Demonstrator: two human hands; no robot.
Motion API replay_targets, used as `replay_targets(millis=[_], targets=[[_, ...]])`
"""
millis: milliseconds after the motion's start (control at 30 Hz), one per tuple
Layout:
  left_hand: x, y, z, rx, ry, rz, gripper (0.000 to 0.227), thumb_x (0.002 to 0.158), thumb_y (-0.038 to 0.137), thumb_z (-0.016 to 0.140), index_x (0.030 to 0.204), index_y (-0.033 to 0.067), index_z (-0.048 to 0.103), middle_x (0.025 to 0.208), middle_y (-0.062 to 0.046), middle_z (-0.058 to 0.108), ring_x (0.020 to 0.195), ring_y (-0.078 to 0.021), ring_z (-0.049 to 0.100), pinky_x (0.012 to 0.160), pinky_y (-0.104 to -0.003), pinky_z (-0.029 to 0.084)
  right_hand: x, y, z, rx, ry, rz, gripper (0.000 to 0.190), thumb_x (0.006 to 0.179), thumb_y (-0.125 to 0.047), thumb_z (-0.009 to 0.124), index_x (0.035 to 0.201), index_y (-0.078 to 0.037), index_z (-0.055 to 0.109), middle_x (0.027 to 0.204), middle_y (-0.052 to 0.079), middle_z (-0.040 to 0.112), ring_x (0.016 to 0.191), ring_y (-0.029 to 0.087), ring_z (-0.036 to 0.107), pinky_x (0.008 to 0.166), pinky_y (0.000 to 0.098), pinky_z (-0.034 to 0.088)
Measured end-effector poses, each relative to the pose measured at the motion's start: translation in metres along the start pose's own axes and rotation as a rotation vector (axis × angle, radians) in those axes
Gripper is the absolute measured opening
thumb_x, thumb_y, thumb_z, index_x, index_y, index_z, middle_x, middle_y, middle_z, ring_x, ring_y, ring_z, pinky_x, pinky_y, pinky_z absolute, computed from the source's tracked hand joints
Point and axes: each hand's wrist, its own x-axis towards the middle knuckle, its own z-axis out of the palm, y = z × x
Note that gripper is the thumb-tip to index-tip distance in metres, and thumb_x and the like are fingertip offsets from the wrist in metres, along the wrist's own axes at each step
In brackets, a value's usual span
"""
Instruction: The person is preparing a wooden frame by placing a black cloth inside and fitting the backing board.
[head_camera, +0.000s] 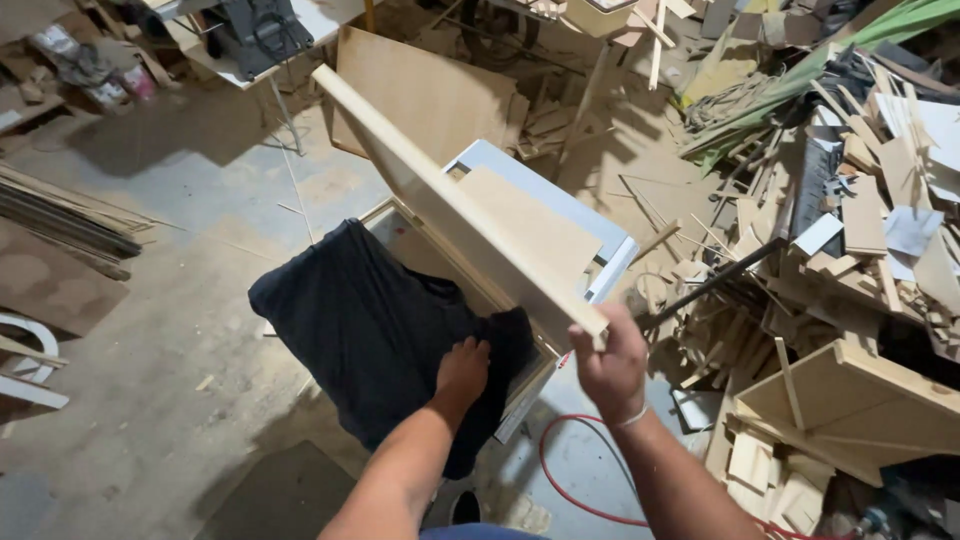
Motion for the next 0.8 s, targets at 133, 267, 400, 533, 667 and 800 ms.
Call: replay_targets(millis=[133, 267, 400, 533, 667, 800], targets=[[-0.007, -0.025, 0.014, 0.024, 0.046, 0.022, 0.040, 0.101, 0.035, 0.057, 0.134, 0.0108, 0.056, 0.124, -0.014, 0.058, 0.106, -0.0315, 0.065, 0.072, -0.039, 0.059, -0.026, -0.054, 0.004, -0.043, -0.057, -0.179, 0.031, 0.085, -0.035, 0.079, 0.105, -0.011, 0.075, 0.087, 0.012, 0.071, 0.080, 0.036, 0.072, 0.076, 0.0431, 0.058], [-0.025, -0.040, 0.012, -0.681, 0.132, -0.275, 0.029, 0.091, 0.028, 0.052, 0.113, 0.0125, 0.064, 0.116, -0.017, 0.066, 0.108, -0.0433, 0.063, 0.086, -0.057, 0.051, -0.053, -0.103, 0.009, -0.091, -0.250, -0.386, 0.016, 0.090, -0.023, 0.070, 0.101, -0.010, 0.069, 0.093, 0.008, 0.072, 0.078, 0.027, 0.068, 0.070, 0.0393, 0.054], [-0.009, -0.055, 0.043, -0.532, 0.123, -0.051, 0.041, 0.091, 0.036, 0.056, 0.125, 0.0165, 0.066, 0.123, -0.015, 0.069, 0.116, -0.0442, 0.063, 0.089, -0.056, 0.054, -0.087, -0.127, 0.030, -0.100, -0.327, -0.466, 0.027, 0.094, -0.036, 0.070, 0.096, -0.009, 0.067, 0.089, 0.008, 0.070, 0.075, 0.025, 0.066, 0.064, 0.0381, 0.054], [-0.004, -0.061, 0.062, -0.351, 0.201, 0.252, 0.029, 0.090, 0.030, 0.058, 0.113, 0.0171, 0.070, 0.114, -0.013, 0.071, 0.110, -0.0413, 0.065, 0.081, -0.053, 0.056, -0.108, -0.127, 0.038, -0.107, -0.323, -0.418, 0.028, 0.092, -0.035, 0.074, 0.101, -0.009, 0.068, 0.096, 0.008, 0.071, 0.079, 0.027, 0.067, 0.073, 0.0397, 0.055], [0.002, -0.063, 0.069, -0.066, 0.330, 0.665, 0.016, 0.089, 0.022, 0.062, 0.096, 0.0179, 0.076, 0.102, -0.010, 0.074, 0.101, -0.0369, 0.069, 0.070, -0.048, 0.060, -0.104, -0.103, 0.031, -0.138, -0.198, -0.159, 0.028, 0.087, -0.025, 0.077, 0.109, -0.009, 0.072, 0.104, 0.008, 0.074, 0.093, 0.028, 0.069, 0.086, 0.0383, 0.054], [-0.030, -0.098, 0.002, -0.516, -0.080, 0.136, 0.048, 0.097, 0.046, 0.053, 0.133, 0.0165, 0.065, 0.128, -0.014, 0.070, 0.114, -0.0381, 0.066, 0.094, -0.049, 0.052, -0.070, -0.118, 0.026, -0.093, -0.082, -0.005, 0.024, 0.090, -0.014, 0.073, 0.112, -0.004, 0.069, 0.103, 0.012, 0.073, 0.095, 0.024, 0.071, 0.085, 0.0328, 0.062]])
